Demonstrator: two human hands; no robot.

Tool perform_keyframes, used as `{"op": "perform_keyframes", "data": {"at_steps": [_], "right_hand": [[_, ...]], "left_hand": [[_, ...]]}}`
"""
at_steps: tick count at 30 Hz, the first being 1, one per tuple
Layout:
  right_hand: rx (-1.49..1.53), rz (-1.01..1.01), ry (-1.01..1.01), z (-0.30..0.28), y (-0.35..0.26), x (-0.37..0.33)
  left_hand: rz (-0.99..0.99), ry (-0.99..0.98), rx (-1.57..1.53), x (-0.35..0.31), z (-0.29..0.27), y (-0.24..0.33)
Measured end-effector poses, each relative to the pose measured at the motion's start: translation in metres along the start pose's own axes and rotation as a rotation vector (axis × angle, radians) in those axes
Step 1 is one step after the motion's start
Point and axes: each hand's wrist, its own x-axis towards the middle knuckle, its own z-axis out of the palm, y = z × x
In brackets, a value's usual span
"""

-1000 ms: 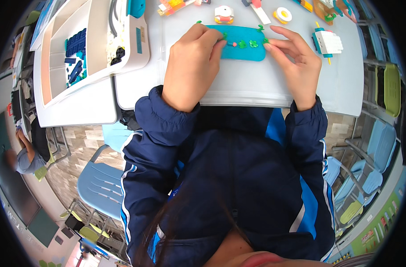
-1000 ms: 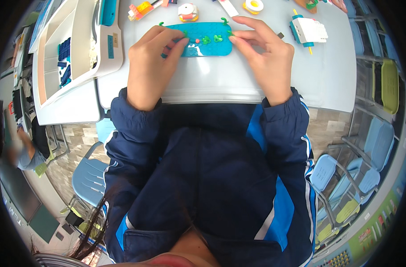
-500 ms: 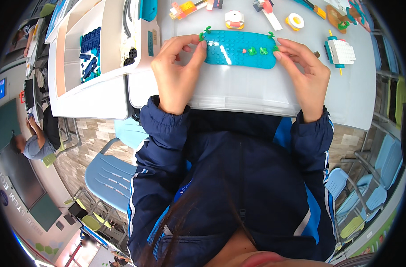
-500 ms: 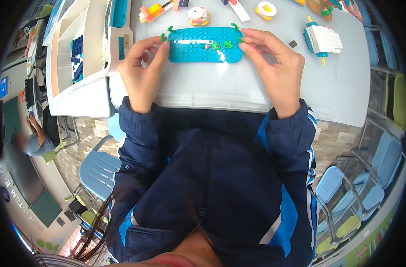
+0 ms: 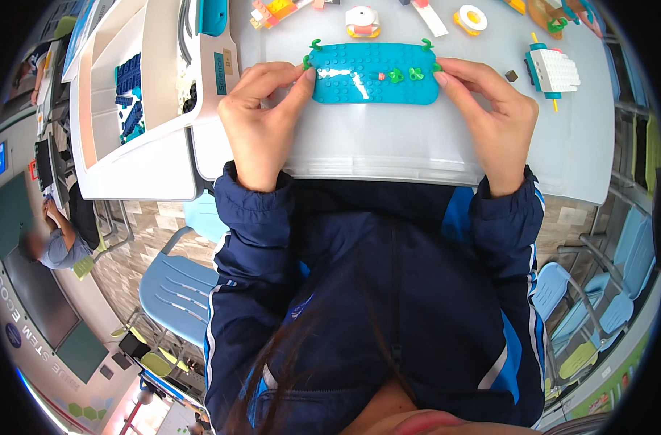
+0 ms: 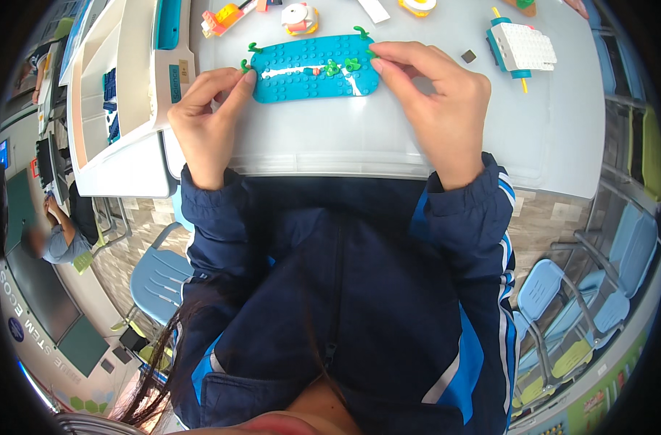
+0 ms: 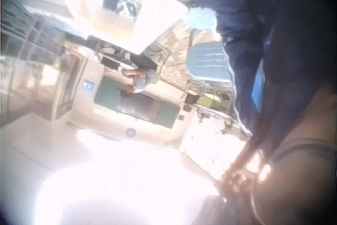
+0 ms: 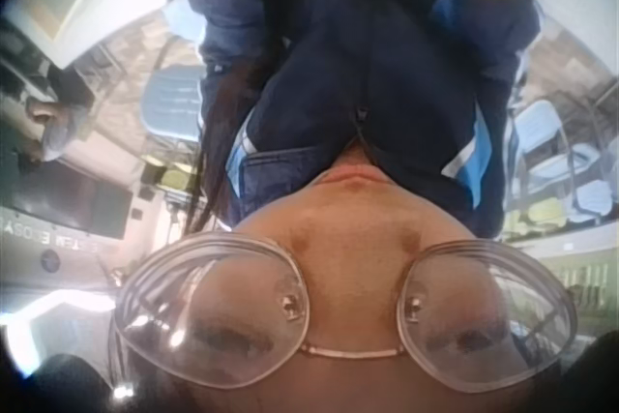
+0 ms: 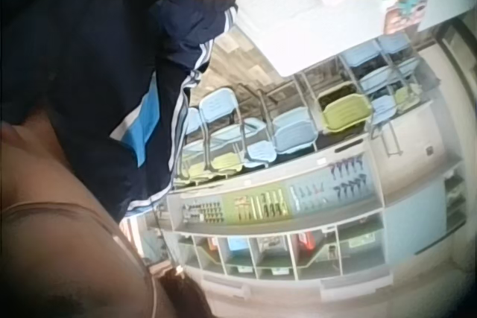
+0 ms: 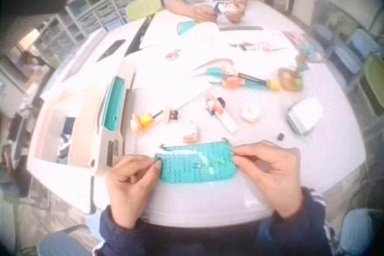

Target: The person assembles small plastic toy pieces on a white table. They pick up various colored components from a compartmentalized tray and attach them to a teal base piece, forming a small decorative structure.

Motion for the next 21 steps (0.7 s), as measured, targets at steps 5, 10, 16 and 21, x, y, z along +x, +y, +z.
{"op": "perform_keyframes", "data": {"at_steps": [5, 10, 16, 21], "right_hand": [[0.011, -0.014, 0.018, 0.0007, 0.0019, 0.0000], [0.034, -0.023, 0.046, 0.0030, 0.0048, 0.0006], [0.036, -0.017, 0.031, 0.0030, 0.0048, 0.0009], [0.029, -0.020, 0.023, 0.0038, 0.0044, 0.0015]], "left_hand": [[-0.013, -0.054, -0.060, 0.0009, -0.0028, -0.0008], [-0.045, -0.077, -0.100, 0.0019, -0.0017, -0.0008], [-0.082, -0.145, -0.087, 0.0071, -0.0080, 0.0013], [-0.088, -0.142, -0.077, 0.0035, -0.0093, -0.0010]]}}
